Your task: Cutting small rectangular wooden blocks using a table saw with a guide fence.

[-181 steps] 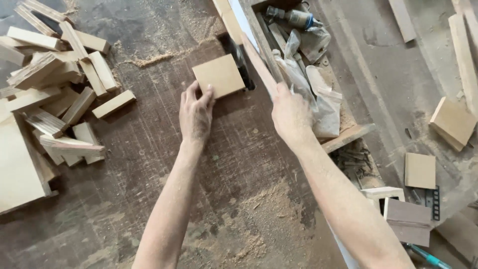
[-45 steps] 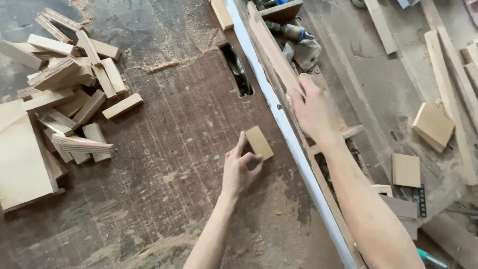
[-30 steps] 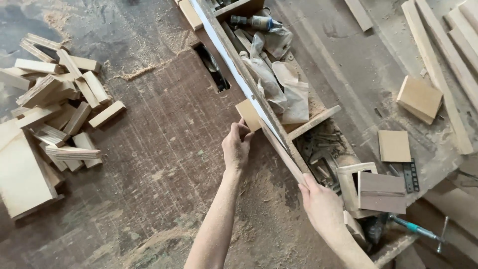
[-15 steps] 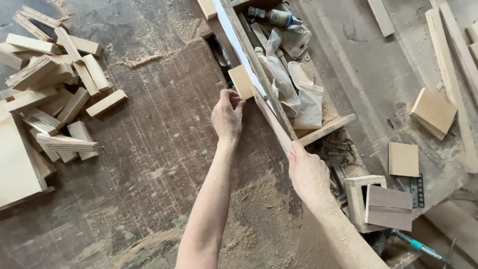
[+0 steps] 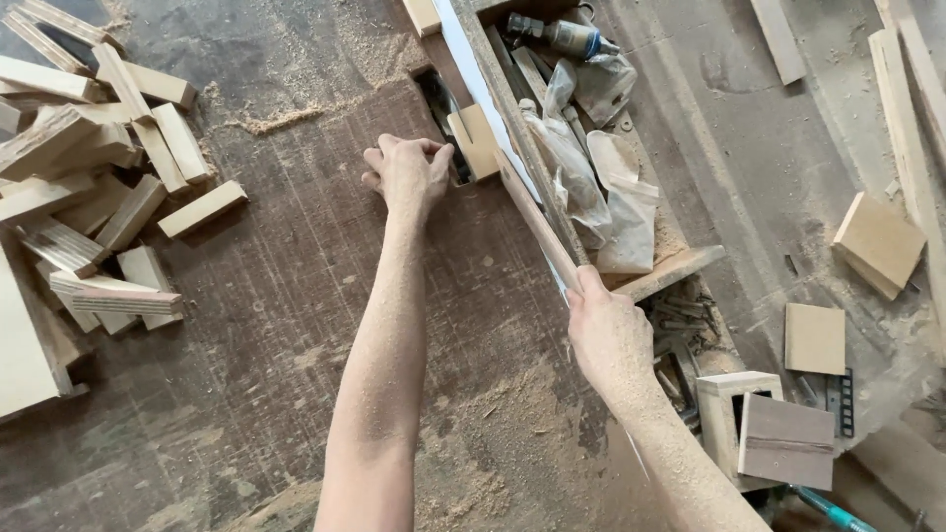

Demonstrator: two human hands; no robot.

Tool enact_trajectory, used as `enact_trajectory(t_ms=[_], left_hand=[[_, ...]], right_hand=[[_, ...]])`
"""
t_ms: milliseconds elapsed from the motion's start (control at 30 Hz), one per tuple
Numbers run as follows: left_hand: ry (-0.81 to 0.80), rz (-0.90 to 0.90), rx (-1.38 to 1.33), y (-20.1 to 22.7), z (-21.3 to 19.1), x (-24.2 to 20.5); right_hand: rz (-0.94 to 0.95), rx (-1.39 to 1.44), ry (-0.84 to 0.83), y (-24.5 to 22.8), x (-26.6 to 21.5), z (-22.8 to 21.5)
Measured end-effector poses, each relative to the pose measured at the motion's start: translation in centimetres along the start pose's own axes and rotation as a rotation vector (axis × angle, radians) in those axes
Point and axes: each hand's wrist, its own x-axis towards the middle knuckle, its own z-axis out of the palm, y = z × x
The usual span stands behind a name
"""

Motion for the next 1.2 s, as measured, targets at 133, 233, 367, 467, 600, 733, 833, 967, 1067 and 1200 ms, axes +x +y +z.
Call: enact_trajectory(t_ms=[133, 233, 367, 467, 600, 733, 833, 967, 1067, 1200], left_hand=[[-0.119, -0.054, -0.024, 2.4, -2.6, -0.8], [-0.152, -0.070, -0.040, 3.3, -2.9, -0.7], [-0.141, -0.094, -0.034, 3.4, -2.3, 0.3], [-0.145, -0.136, -0.032, 3.5, -2.0, 0.9], [-0.176, -0.177, -0.004, 3.6, -1.6, 1.9], [-0.155, -0.219, -0.016, 3.5, -1.0, 3.2], [-0.124, -0.210, -0.027, 2.9, -0.9, 4.1], [-0.056, -0.127, -0.146, -0.7, -3.7, 2.9], [-0.044, -0.003, -0.289, -4.6, -7.4, -0.5], [-0.002, 0.056, -0.429, -7.3, -12.9, -6.2]], right_hand=[[-0.015, 0.017, -0.013, -0.9, 0.5, 0.0], [-0.018, 0.028, -0.010, -1.4, 0.4, -0.4], [-0.031, 0.027, 0.010, -1.6, 1.1, -0.6], [-0.020, 0.021, 0.005, -1.9, 1.1, -0.9], [-0.035, -0.007, 0.030, -2.2, 1.9, -0.6], [-0.063, -0.030, 0.044, -2.6, 3.0, -0.7], [-0.035, -0.067, 0.025, -3.4, 4.7, -0.4], [-0.106, -0.011, 0.075, -5.3, 6.2, -2.3], [-0.188, -0.068, 0.120, -6.6, 8.9, -3.1], [-0.311, -0.096, 0.251, -8.9, 16.0, -2.7]])
